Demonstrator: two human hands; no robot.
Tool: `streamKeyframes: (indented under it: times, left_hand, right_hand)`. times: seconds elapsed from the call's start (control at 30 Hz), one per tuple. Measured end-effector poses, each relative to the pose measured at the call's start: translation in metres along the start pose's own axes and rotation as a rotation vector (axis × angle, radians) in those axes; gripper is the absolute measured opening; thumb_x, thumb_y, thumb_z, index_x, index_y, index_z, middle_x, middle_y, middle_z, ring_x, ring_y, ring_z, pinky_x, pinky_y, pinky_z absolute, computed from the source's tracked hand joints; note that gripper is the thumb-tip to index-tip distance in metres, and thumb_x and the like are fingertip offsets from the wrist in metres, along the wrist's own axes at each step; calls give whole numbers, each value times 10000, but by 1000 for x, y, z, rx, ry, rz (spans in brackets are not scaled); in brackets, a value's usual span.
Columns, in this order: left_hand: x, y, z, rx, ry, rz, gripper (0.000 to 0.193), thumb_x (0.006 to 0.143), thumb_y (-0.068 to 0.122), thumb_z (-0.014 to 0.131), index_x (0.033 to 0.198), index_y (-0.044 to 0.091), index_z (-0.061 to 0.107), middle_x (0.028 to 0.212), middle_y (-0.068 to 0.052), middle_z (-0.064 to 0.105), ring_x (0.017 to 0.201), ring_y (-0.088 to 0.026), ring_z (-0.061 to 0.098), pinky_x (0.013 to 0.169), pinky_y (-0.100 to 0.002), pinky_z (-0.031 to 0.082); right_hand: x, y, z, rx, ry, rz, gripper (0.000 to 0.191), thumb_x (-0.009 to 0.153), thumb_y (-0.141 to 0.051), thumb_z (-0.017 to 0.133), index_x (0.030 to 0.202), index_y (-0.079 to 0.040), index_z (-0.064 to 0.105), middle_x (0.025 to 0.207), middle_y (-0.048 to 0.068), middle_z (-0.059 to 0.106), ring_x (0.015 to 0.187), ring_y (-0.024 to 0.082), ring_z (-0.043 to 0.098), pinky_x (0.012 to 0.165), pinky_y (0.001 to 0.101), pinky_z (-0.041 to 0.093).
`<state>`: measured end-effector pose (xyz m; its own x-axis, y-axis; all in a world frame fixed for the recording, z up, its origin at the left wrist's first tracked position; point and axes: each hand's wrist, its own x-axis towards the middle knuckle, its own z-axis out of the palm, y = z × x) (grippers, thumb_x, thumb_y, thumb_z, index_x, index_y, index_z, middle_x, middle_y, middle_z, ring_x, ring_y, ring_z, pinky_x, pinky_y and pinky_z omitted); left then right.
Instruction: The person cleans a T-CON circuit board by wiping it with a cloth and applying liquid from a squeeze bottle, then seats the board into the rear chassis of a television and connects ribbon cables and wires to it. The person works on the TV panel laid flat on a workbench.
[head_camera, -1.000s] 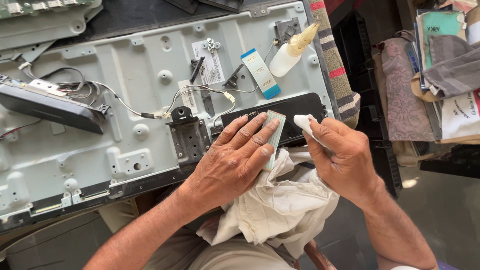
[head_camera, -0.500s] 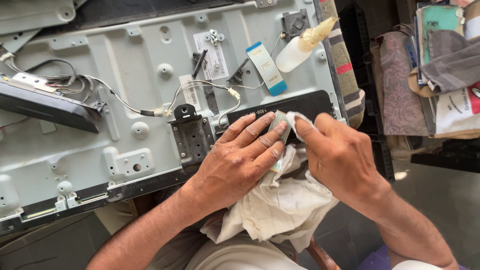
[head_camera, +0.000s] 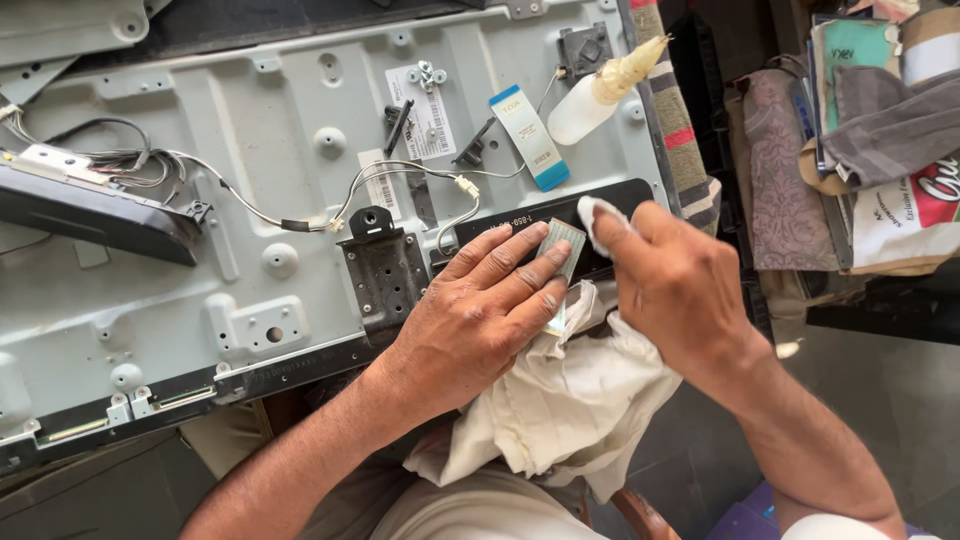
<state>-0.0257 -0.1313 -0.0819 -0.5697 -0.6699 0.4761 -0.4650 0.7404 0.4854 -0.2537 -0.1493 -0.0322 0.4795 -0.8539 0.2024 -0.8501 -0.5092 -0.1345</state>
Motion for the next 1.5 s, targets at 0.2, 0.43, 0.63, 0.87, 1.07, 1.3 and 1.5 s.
streamKeyframes:
  times: [0.2, 0.43, 0.63, 0.87, 1.07, 1.3, 1.5]
  left_hand:
    - [-1, -1, -2, -30, 7, -6, 298, 908, 100, 699, 1192, 12, 678, 1428, -145, 630, 1426, -317, 510, 1234, -489, 351]
    - [3, -3, -3, -67, 27, -4, 327, 892, 60, 688, 1212, -1, 658, 1437, -172, 608, 1432, -343, 497, 1231, -499, 342]
    - [0, 6, -4, -69, -8, -29, 359, 861, 48, 687, 1213, -2, 641, 1439, -169, 600, 1436, -348, 486, 1237, -510, 329]
    - [3, 9, -9, -60, 17, -22, 353, 871, 53, 686, 1215, -13, 643, 1424, -169, 603, 1428, -352, 487, 1233, -511, 326]
    - [2, 12, -7, -65, 43, -25, 298, 903, 49, 680, 1193, -7, 648, 1439, -161, 605, 1435, -337, 494, 1249, -510, 327]
    - [2, 11, -8, -73, 37, -38, 285, 892, 53, 688, 1169, -2, 650, 1418, -164, 610, 1423, -337, 497, 1240, -514, 324]
    - [0, 10, -9, -104, 21, -48, 305, 880, 42, 685, 1177, -9, 641, 1411, -176, 611, 1424, -342, 492, 1239, -506, 334]
  right_hand:
    - [-11, 2, -2, 183, -13, -4, 377, 825, 71, 679, 1181, -48, 720, 771, 99, 512, 661, 286, 591, 574, 421, 473]
    - [6, 30, 0, 324, 223, 211, 188, 1025, -43, 698, 1202, 13, 667, 989, 140, 684, 804, 225, 629, 681, 320, 482]
    - [28, 59, -13, 589, 361, 394, 210, 1100, -94, 772, 1251, 22, 683, 901, -4, 662, 712, 17, 516, 604, 218, 409]
    - [62, 67, 8, 667, 456, 285, 294, 1038, -114, 838, 1270, -18, 687, 921, -37, 654, 712, -4, 485, 595, 199, 374]
    - [80, 61, 9, 784, 394, 226, 377, 1003, -72, 750, 1359, -3, 650, 1166, 0, 708, 896, 6, 569, 763, 177, 477]
    - [85, 75, 7, 830, 137, -30, 582, 825, 7, 626, 1393, 7, 495, 1398, 72, 582, 1253, 114, 551, 1079, 261, 433]
    - [94, 81, 36, 806, -164, 124, 520, 864, -87, 800, 1365, -77, 659, 1286, 94, 617, 1098, 109, 615, 959, 281, 518]
